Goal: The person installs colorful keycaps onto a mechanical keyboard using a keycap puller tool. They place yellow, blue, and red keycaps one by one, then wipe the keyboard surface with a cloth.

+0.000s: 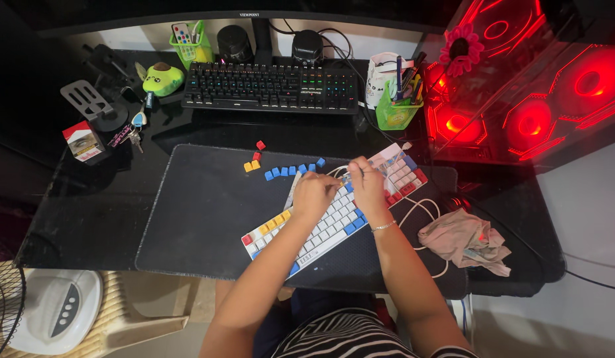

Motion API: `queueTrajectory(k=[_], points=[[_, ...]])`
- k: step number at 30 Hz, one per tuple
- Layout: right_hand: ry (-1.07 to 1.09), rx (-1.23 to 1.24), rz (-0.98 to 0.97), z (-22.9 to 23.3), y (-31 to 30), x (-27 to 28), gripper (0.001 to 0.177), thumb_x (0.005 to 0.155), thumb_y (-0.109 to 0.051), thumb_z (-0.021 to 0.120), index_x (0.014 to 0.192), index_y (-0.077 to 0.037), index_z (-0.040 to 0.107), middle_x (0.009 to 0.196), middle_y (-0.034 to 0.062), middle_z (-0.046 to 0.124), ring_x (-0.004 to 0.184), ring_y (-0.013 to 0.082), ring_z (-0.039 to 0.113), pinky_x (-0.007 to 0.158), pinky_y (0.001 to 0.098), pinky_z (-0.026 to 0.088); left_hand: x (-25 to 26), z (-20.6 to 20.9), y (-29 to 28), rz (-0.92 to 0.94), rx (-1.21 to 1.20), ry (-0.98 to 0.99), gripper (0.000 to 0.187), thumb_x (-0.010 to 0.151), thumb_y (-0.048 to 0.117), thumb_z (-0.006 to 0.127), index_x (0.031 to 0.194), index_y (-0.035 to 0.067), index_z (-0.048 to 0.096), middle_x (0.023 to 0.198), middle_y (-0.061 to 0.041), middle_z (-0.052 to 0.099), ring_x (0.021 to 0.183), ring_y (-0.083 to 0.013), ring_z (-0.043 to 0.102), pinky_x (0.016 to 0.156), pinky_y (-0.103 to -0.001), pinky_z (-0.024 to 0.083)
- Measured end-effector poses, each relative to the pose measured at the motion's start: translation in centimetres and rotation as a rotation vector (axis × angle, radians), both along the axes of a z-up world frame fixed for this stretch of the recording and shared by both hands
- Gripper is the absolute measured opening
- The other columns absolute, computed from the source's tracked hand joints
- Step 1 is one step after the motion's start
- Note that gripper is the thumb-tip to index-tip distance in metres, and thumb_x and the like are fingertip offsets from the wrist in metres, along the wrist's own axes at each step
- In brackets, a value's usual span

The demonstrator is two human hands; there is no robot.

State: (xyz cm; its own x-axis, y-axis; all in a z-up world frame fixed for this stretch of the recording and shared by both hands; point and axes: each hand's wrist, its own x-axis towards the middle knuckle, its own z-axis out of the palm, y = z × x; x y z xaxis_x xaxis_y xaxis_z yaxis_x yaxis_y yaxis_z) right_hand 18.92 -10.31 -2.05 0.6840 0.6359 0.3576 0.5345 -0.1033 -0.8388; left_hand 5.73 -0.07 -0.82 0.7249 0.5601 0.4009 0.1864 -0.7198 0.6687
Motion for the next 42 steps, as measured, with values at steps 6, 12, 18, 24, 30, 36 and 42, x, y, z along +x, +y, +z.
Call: queueTrajectory(k=[6,12,18,24,30,36,42], points=[[-0.094,0.022,0.086,0.8,1.4,0.0,0.025,0.108,-0.025,0.054,0.094,-0.005,0.060,0.073,0.0105,0.065,0.065,0.0200,0.064,0.062,0.0351,0.050,-0.3,-0.1,0.1,0.018,-0.030,0.000,0.015,0.081,0.015,0.072,0.091,0.016,0.083,0.091,-0.004,0.080,0.091,-0.0256,0.068,0.087,-0.038,0.054],[-0.186,-0.232,0.104,3.6,2.1,0.1,0.026,0.104,-0.032,0.057,0.100,-0.007,0.061,0.069,0.0174,0.061,0.064,0.0352,0.063,0.057,0.0410,0.046,-0.6,0.5,0.1,0.001,-0.030,0.029,0.020,0.082,0.015,0.071,0.098,0.015,0.083,0.089,-0.007,0.079,0.084,-0.0262,0.067,0.086,-0.039,0.053],[-0.166,-0.275,0.118,4.3,2.3,-0.2,0.028,0.105,-0.033,0.056,0.098,-0.007,0.060,0.068,0.0177,0.059,0.065,0.0369,0.063,0.058,0.0425,0.046,-0.8,0.3,0.0,-0.007,0.080,0.024,0.020,0.082,0.012,0.069,0.096,0.013,0.083,0.084,-0.006,0.078,0.081,-0.0240,0.066,0.087,-0.039,0.050],[-0.081,-0.331,0.094,4.3,2.3,-0.6,0.026,0.103,-0.034,0.057,0.099,-0.008,0.060,0.066,0.0175,0.061,0.063,0.0352,0.065,0.059,0.0418,0.047,-0.6,-0.8,0.1,-0.011,0.174,0.022,0.016,0.083,0.012,0.070,0.094,0.014,0.082,0.080,-0.006,0.076,0.077,-0.0236,0.065,0.082,-0.040,0.050],[-0.222,-0.222,0.147,3.1,0.7,-0.9,0.021,0.104,-0.026,0.057,0.103,-0.006,0.063,0.080,0.0192,0.067,0.076,0.0378,0.068,0.063,0.0404,0.049,-0.4,-1.7,-1.2,0.028,0.487,0.084,0.014,0.082,0.016,0.071,0.093,0.013,0.080,0.081,-0.005,0.074,0.080,-0.0241,0.066,0.079,-0.040,0.049],[-0.246,-0.081,0.091,0.9,0.0,-0.7,0.015,0.104,-0.018,0.059,0.103,-0.004,0.063,0.084,0.0212,0.066,0.079,0.0391,0.067,0.067,0.0403,0.050,-1.0,-0.2,0.0,-0.022,0.218,0.024,0.019,0.083,0.016,0.069,0.096,0.021,0.082,0.083,-0.006,0.076,0.079,-0.0266,0.069,0.081,-0.042,0.050],[-0.004,0.039,-0.003,0.4,-0.6,0.1,0.024,0.108,-0.022,0.056,0.092,-0.005,0.062,0.064,0.0055,0.058,0.060,0.0141,0.058,0.057,0.0312,0.045,-5.9,1.7,6.3,0.277,-0.151,0.046,0.017,0.085,0.013,0.069,0.099,0.017,0.076,0.094,-0.009,0.073,0.088,-0.0301,0.070,0.079,-0.042,0.055]])
